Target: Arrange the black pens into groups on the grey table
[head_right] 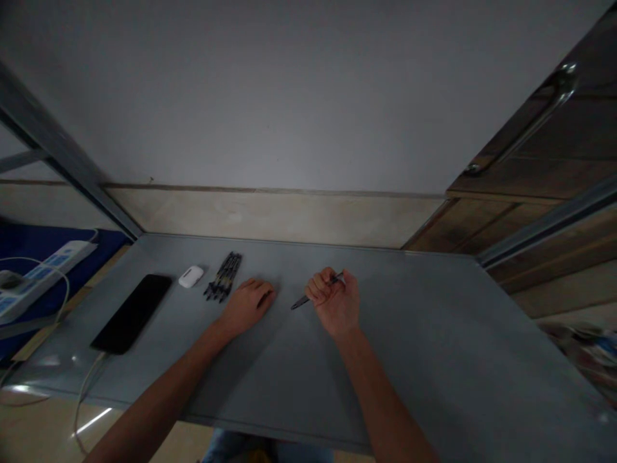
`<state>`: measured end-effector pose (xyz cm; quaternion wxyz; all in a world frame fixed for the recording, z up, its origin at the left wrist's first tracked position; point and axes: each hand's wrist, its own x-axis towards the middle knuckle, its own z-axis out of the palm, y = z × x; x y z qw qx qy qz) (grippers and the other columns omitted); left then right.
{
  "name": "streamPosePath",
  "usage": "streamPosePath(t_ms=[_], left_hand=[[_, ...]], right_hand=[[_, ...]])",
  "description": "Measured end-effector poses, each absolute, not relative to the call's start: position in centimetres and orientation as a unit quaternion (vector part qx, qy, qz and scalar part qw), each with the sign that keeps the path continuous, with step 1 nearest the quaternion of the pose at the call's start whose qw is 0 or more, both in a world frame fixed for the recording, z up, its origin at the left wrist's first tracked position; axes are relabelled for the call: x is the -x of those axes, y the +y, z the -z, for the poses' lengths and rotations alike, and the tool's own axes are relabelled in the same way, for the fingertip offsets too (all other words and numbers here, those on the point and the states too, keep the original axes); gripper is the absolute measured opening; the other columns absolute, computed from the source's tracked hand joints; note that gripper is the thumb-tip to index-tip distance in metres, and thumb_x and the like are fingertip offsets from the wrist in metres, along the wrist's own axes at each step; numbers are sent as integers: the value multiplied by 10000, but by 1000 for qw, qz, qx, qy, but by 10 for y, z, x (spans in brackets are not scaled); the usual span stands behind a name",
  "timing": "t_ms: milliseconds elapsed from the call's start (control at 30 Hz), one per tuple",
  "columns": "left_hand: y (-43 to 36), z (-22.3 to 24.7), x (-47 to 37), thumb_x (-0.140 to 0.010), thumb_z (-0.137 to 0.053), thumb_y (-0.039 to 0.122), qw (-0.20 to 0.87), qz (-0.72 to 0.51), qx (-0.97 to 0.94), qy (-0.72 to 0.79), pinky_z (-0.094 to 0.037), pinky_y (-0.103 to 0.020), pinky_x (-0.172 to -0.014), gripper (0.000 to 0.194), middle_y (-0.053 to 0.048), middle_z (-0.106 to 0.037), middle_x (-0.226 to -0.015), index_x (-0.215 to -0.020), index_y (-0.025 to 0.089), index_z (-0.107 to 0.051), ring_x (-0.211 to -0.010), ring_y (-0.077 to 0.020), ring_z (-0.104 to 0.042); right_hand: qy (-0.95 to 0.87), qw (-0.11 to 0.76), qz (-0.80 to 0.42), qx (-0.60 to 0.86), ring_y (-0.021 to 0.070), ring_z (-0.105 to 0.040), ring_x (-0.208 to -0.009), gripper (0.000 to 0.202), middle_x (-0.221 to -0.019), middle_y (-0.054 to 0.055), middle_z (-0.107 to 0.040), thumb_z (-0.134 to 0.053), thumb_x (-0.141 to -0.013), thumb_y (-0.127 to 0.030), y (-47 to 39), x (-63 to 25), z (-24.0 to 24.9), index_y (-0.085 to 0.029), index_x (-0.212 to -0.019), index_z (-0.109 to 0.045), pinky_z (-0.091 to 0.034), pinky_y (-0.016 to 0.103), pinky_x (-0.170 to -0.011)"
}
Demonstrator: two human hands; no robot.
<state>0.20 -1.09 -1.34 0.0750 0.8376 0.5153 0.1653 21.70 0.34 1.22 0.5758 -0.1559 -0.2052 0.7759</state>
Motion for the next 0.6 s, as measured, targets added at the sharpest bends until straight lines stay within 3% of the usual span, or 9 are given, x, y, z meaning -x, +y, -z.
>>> streamPosePath(t_ms=[600], left_hand=[[-10,16,-1,-966,-396,304,73,-165,-838,515,-437,-354,-862,253,-60,-655,-871,-940,183,-617,-867,-201,-584]], right_hand=[[-205,578,-772,165,130,-270,-488,318,-562,-51,-227,-493,-870,-457,3,-217,-15,-224,-673,-406,-327,286,-480]])
